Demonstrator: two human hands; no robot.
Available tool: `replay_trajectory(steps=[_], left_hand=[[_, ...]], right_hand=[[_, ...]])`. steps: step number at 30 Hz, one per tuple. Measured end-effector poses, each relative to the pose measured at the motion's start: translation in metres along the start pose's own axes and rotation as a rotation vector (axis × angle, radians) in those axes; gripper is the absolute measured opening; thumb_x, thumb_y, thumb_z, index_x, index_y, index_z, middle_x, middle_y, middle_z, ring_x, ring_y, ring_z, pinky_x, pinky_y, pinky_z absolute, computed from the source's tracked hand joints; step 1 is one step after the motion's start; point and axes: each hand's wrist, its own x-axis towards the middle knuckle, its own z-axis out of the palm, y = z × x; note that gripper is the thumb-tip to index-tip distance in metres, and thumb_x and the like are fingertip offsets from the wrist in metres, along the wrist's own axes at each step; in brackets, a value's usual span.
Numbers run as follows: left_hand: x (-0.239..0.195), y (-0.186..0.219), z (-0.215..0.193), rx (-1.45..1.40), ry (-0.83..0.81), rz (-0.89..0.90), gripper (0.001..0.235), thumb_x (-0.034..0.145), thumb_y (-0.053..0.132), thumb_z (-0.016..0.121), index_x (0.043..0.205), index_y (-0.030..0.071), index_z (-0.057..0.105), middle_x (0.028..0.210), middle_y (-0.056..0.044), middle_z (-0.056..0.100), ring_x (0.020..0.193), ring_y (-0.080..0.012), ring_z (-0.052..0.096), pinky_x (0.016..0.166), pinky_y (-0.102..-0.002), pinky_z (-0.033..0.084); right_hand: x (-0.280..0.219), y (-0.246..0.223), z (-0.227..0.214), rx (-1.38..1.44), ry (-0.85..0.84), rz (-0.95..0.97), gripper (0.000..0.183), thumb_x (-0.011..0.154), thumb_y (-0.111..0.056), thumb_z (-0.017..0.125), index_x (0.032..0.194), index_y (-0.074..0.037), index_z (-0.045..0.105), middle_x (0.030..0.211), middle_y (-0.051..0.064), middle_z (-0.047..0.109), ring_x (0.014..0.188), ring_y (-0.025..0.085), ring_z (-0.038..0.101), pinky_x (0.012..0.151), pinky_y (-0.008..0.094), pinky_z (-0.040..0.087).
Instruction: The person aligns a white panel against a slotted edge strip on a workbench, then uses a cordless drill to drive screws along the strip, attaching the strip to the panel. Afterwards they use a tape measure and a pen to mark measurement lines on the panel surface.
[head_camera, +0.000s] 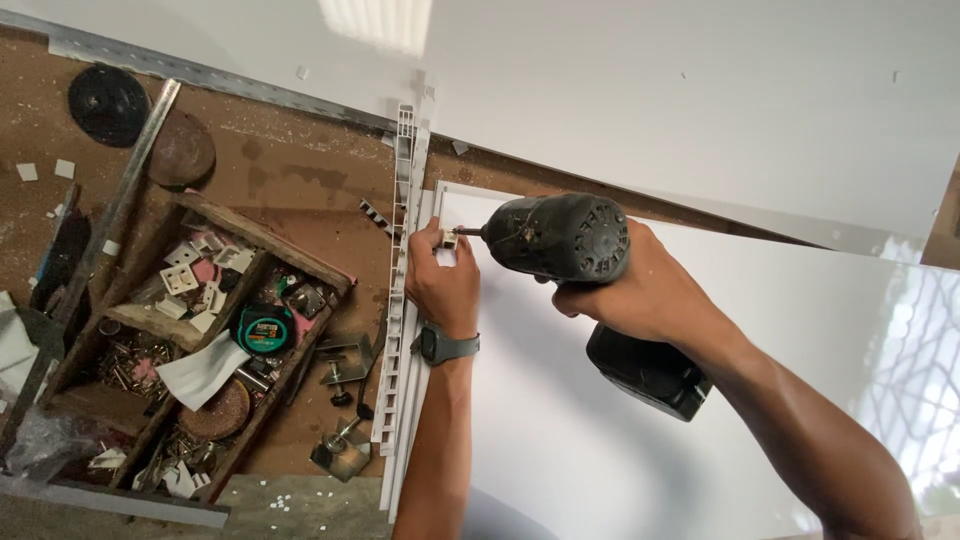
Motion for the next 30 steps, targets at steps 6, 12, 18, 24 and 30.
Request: replay_trajectory(steps=[6, 12, 18, 24, 30], left_hand=[[-0.001, -0.004, 0.002, -0.021, 0.004, -0.011, 0.025, 0.084, 0.005, 0.081, 0.098, 0.005, 0.061, 0.117, -0.016, 0.076, 0.094, -0.0315, 0.076, 0.077, -0.039, 0.059], [-0.006, -0.015, 0.008, -0.043, 0.032, -0.004, 0.024, 0.092, 0.024, 0.075, 0.1, 0.006, 0.062, 0.118, -0.015, 0.077, 0.093, -0.0292, 0.076, 0.076, -0.039, 0.06], [-0.007, -0.024, 0.008, -0.073, -0.035, -0.075, 0.076, 0.089, 0.073, 0.049, 0.121, 0.006, 0.062, 0.104, -0.013, 0.073, 0.084, -0.0272, 0.076, 0.067, -0.039, 0.059], [-0.01, -0.023, -0.002, -0.192, 0.051, 0.065, 0.081, 0.104, 0.077, 0.046, 0.142, 0.006, 0.037, 0.125, -0.017, 0.061, 0.109, -0.0356, 0.073, 0.086, -0.045, 0.065], [-0.017, -0.043, 0.013, -0.197, -0.11, -0.051, 0.06, 0.098, 0.063, 0.047, 0.119, 0.007, 0.056, 0.103, -0.01, 0.066, 0.082, -0.0225, 0.072, 0.059, -0.033, 0.058]], right_hand=[[0.003, -0.032, -0.005, 0.077, -0.071, 0.086, 0.061, 0.06, -0.005, 0.071, 0.12, -0.012, 0.064, 0.072, 0.006, 0.071, 0.063, 0.016, 0.069, 0.062, 0.035, 0.057], [0.007, -0.047, 0.001, -0.07, -0.099, 0.156, 0.047, 0.061, -0.005, 0.073, 0.108, -0.009, 0.066, 0.07, 0.007, 0.071, 0.063, 0.019, 0.069, 0.061, 0.037, 0.054], [0.008, -0.046, 0.01, -0.13, -0.097, 0.139, 0.039, 0.064, -0.009, 0.074, 0.101, -0.005, 0.066, 0.071, 0.01, 0.074, 0.064, 0.02, 0.07, 0.062, 0.037, 0.055], [0.013, -0.042, 0.017, -0.176, -0.104, 0.144, 0.024, 0.068, -0.008, 0.073, 0.091, -0.001, 0.069, 0.078, 0.01, 0.077, 0.067, 0.019, 0.075, 0.063, 0.037, 0.06], [0.011, -0.039, 0.026, -0.118, -0.081, 0.053, 0.028, 0.065, -0.004, 0.07, 0.093, -0.003, 0.068, 0.082, 0.009, 0.076, 0.067, 0.02, 0.074, 0.06, 0.037, 0.062]])
